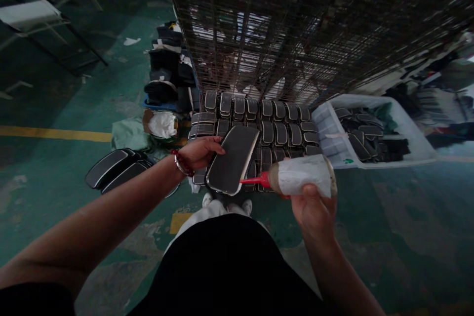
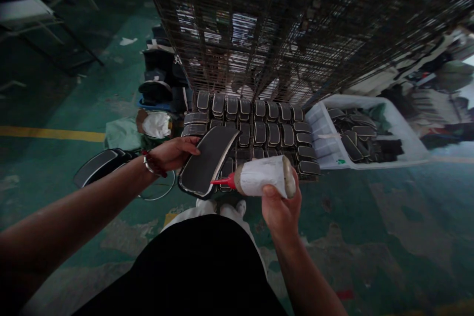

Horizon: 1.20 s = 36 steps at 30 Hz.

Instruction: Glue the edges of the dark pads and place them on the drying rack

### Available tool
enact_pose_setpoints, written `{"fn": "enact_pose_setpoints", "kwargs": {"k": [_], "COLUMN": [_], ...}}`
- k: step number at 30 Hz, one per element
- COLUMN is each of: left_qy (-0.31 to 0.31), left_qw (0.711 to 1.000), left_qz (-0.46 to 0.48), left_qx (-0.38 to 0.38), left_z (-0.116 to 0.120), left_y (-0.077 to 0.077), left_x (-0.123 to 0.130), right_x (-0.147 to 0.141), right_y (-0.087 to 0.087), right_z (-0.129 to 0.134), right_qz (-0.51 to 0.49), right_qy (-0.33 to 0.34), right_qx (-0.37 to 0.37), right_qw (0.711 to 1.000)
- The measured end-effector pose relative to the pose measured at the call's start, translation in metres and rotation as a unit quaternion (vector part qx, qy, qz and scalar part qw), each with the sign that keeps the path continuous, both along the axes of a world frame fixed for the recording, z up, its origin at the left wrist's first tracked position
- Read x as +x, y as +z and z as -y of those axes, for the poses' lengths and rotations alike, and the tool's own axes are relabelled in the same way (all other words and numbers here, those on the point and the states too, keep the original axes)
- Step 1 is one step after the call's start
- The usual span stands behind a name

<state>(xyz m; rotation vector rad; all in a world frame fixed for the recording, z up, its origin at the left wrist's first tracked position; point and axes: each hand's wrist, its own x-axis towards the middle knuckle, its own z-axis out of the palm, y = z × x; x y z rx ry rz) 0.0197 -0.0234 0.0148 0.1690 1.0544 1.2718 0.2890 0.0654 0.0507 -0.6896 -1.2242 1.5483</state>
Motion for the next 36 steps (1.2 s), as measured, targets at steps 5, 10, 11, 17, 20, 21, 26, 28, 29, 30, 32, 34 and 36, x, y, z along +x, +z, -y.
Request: {"fn": "enact_pose_setpoints", "kwargs": {"k": [5,10,11,17,20,21,26,28,29,30,32,34,36], "left_qy": [0.033,0.099,0.115,0.127,0.089,0.073,0.034,0.03,0.027,0.024,0.016,0.009,-0.003], "left_qw": [0.999,0.995,0.993,0.992,0.996,0.997,0.999,0.999,0.999,0.999,0.999,0.999,0.999], "left_qz": [0.007,0.017,0.013,-0.025,-0.029,-0.026,-0.022,-0.023,-0.022,-0.021,-0.02,-0.02,-0.02], "left_qx": [-0.016,-0.028,-0.033,0.001,0.013,0.014,0.034,0.037,0.035,0.032,0.028,0.03,0.036], "left_z": [-0.004,-0.006,-0.006,-0.005,-0.003,-0.002,-0.001,-0.001,-0.001,-0.001,0.0,0.003,0.007], "left_y": [0.004,0.006,0.006,0.01,0.011,0.012,0.016,0.017,0.017,0.016,0.013,0.01,0.008], "left_x": [-0.004,-0.006,-0.004,0.021,0.037,0.042,0.051,0.05,0.049,0.047,0.042,0.036,0.03], "right_x": [0.0,-0.007,-0.011,-0.038,-0.05,-0.052,-0.057,-0.054,-0.051,-0.047,-0.039,-0.032,-0.029], "right_y": [-0.002,-0.008,-0.009,-0.003,0.002,0.002,-0.002,-0.006,-0.007,-0.009,-0.011,-0.01,-0.007], "right_z": [0.004,0.011,0.01,-0.024,-0.049,-0.056,-0.063,-0.056,-0.051,-0.045,-0.035,-0.03,-0.031], "right_qz": [0.007,-0.024,-0.028,-0.088,-0.082,-0.069,-0.011,-0.007,-0.005,-0.002,0.01,0.022,0.022], "right_qy": [0.006,-0.002,-0.001,0.019,-0.043,-0.051,-0.054,-0.062,-0.06,-0.053,-0.028,-0.009,-0.019], "right_qx": [-0.013,-0.102,-0.148,-0.341,-0.222,-0.176,-0.02,-0.008,-0.012,-0.019,-0.034,-0.041,-0.027], "right_qw": [1.0,0.995,0.989,0.936,0.971,0.981,0.998,0.998,0.998,0.998,0.999,0.999,0.999]}}
